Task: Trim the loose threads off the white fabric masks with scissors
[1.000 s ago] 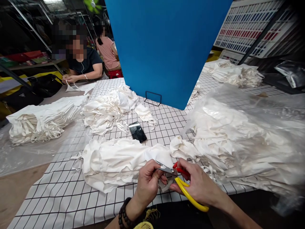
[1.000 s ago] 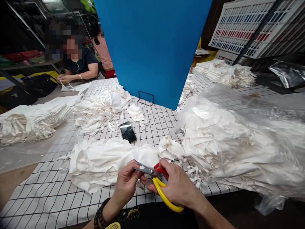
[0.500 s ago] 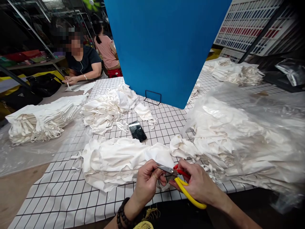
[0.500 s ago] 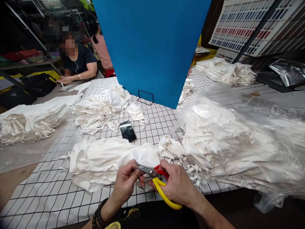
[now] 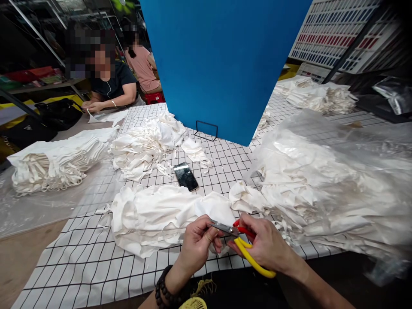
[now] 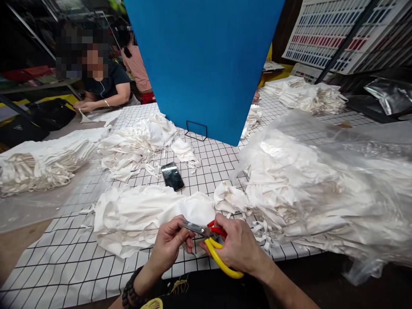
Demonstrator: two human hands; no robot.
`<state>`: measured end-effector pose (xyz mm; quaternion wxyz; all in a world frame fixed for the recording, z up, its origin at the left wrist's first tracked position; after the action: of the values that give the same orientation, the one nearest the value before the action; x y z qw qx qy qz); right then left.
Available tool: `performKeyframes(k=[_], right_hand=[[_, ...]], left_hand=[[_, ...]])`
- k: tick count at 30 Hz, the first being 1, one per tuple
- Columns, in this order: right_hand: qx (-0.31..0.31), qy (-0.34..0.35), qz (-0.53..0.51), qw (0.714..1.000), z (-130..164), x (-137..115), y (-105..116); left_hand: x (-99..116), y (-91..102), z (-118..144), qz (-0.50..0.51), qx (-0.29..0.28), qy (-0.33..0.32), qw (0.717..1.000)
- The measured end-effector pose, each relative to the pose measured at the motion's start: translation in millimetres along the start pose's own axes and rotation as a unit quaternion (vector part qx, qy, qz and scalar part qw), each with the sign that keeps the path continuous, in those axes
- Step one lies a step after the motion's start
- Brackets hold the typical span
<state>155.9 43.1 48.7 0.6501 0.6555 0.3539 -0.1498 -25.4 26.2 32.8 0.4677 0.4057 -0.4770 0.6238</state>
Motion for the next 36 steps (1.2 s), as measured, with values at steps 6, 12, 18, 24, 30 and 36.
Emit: performKeyframes(k=[6,12,18,24,30,36], right_hand=[[-0.011,-0.039,-0.096,0.995,2,10,-6],[-0.004,-0.128,-0.253,0.959,3,33,8],[0.160,-0.229,-0.271,0.921,13,97,36],[0.111,-0.288,-0.155,0.938,32,110,22],[0.116,-0.247,0.020,0.962,25,63,-38],[0.133,-0.191,-0.068,0.970,26,28,-40]], left_hand=[[-2,-1.7,-4,0.044,0.019,0.013,0.999],[22,21.7,-10,0.027,0.078,-0.075,0.994],[93,137.3,-16,0.032,0.301,-0.297,0.906],[91,182.7,-28,-0.555,0.363,-0.034,0.748],[40,60.3,-25,-0.449,0.159,-0.088,0.875],[-51,-17.8,-30,-0.074,-0.119,0.257,0.956]])
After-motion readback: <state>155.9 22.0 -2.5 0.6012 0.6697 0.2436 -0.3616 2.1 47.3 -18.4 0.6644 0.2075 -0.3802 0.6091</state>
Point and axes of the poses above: each hand's wrist, its own z-axis away from the middle knuckle, its own y-axis out of the back of the hand, x = y × z, the point moved 3 cm from there along -z, towards the middle knuckle, and after that the axes turned 13 degrees about x, right-handed, at the moved point
